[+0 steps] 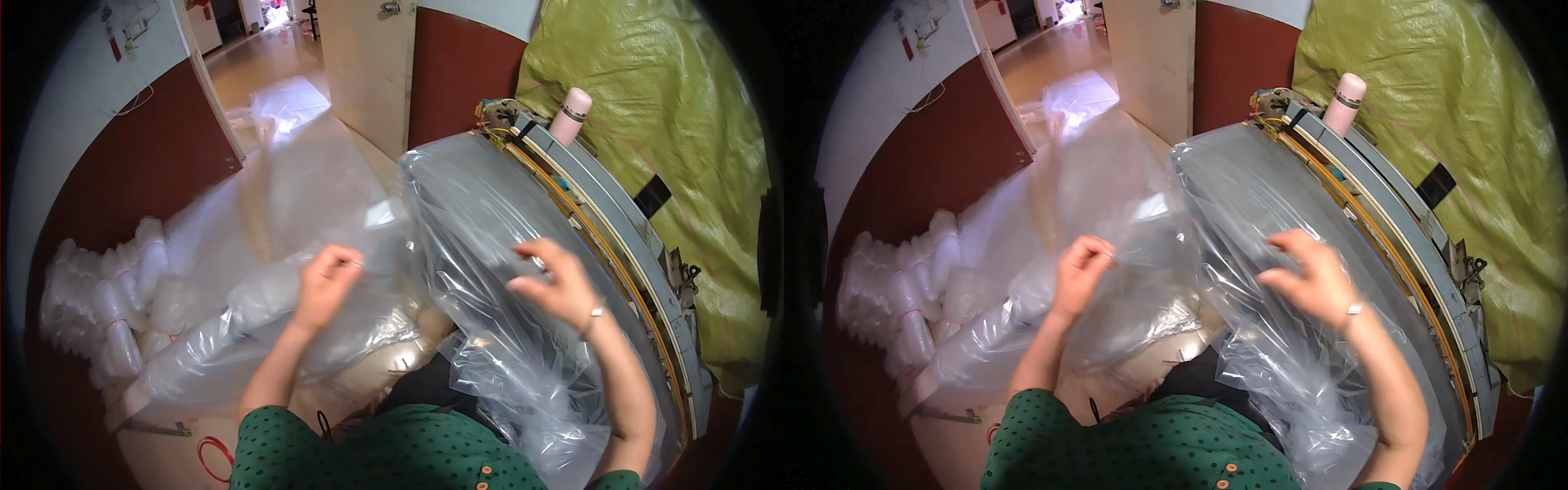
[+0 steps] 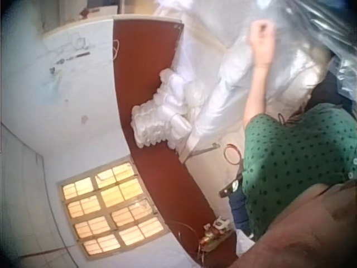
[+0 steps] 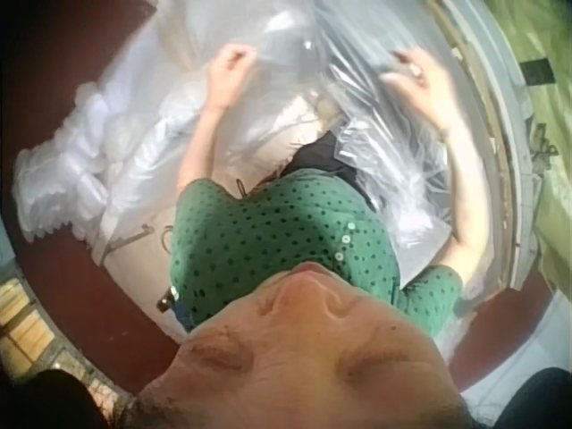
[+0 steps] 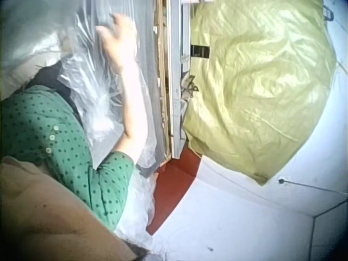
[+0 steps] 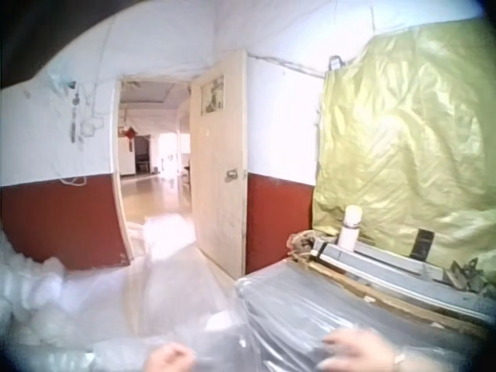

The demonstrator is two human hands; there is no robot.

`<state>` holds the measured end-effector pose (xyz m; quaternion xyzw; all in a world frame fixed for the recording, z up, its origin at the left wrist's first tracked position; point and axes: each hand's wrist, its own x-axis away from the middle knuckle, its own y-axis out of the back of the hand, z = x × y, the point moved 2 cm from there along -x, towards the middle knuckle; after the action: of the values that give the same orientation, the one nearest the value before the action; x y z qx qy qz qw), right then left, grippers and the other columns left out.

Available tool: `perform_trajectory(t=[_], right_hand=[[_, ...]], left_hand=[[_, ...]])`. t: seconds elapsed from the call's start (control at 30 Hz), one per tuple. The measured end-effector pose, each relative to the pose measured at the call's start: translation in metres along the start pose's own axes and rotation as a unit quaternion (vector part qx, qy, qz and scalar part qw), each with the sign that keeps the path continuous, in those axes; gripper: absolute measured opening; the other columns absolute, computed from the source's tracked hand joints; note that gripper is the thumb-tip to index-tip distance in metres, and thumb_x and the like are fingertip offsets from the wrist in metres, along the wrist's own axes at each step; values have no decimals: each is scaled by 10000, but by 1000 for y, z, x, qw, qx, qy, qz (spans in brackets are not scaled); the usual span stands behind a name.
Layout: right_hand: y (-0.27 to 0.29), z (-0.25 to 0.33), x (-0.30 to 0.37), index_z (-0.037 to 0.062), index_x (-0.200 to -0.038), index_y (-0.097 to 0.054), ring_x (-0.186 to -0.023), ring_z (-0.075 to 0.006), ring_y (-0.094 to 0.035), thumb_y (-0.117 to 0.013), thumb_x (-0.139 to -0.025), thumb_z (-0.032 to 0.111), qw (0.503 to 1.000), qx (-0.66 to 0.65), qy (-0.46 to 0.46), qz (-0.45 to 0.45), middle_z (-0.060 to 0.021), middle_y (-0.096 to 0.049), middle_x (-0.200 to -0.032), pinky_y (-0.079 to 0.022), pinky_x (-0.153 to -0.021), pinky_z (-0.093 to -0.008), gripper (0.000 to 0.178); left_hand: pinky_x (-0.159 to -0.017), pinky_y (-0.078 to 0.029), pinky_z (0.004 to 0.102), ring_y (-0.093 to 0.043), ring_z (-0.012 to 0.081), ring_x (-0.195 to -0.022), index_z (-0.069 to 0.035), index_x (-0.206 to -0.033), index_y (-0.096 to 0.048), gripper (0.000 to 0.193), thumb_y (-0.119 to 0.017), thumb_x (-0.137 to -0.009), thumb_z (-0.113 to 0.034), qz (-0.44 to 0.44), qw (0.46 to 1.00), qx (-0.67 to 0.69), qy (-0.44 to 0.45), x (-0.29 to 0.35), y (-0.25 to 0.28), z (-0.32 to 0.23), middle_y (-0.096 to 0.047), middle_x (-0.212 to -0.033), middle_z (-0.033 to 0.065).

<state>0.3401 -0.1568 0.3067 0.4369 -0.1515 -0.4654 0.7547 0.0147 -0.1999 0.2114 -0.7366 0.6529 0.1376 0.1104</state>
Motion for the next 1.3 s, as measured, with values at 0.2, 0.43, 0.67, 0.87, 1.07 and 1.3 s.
perform_trajectory(t=[0.2,0.43,0.67,0.87,1.07,1.3], right_hand=[[-83,50,-15,6,-950,-596,-910,-299,-572,-650,-709,170,991,-103,73,48,-160,-603,-938,-455,-799,-370,296],[3,57,76,-36,-906,-535,-708,-231,-629,-463,-853,51,897,-429,-36,-96,-131,-619,-835,-519,-683,-356,125],[111,38,142,65,-1259,-350,-412,-35,-360,-288,-963,393,752,-454,57,-475,48,-418,-612,-304,-339,-180,446],[127,61,61,34,-944,-537,-561,-113,-435,-753,-592,142,987,23,27,-159,10,-442,-645,-361,-511,-255,427],[216,1,80,33,-889,-628,-776,-142,-580,-547,-715,-85,794,198,148,-555,-39,-612,-832,-451,-753,-240,225],[200,-37,226,52,-857,-658,-758,-177,-610,-505,-733,-86,967,84,-16,-240,-63,-650,-816,-468,-715,-294,240]], left_hand=[[-670,-470,340,-586,249,-776,-30,-917,-555,164,-630,-772,-45,226,889,9,-397,5,-86,-120,-592,-872,127],[-1052,-144,531,-433,277,-1185,-66,-1266,-376,768,-733,-678,-408,409,873,-190,-184,0,-63,-69,-477,-1220,156],[-1003,-282,505,-559,265,-978,-114,-1035,-563,337,-669,-732,-219,447,838,-312,-31,26,-47,56,-598,-1016,73],[-697,-446,335,-564,227,-750,-3,-822,-585,106,-523,-756,-58,-197,941,-269,-59,-119,90,-64,-599,-776,121],[-838,-445,353,-543,261,-982,7,-1016,-566,272,-512,-772,-101,-395,604,-394,-570,-63,38,-235,-531,-1108,138],[-946,-377,395,-505,348,-1082,-110,-1343,-343,719,-676,-732,-293,564,597,-566,64,51,48,28,-540,-1163,199]])
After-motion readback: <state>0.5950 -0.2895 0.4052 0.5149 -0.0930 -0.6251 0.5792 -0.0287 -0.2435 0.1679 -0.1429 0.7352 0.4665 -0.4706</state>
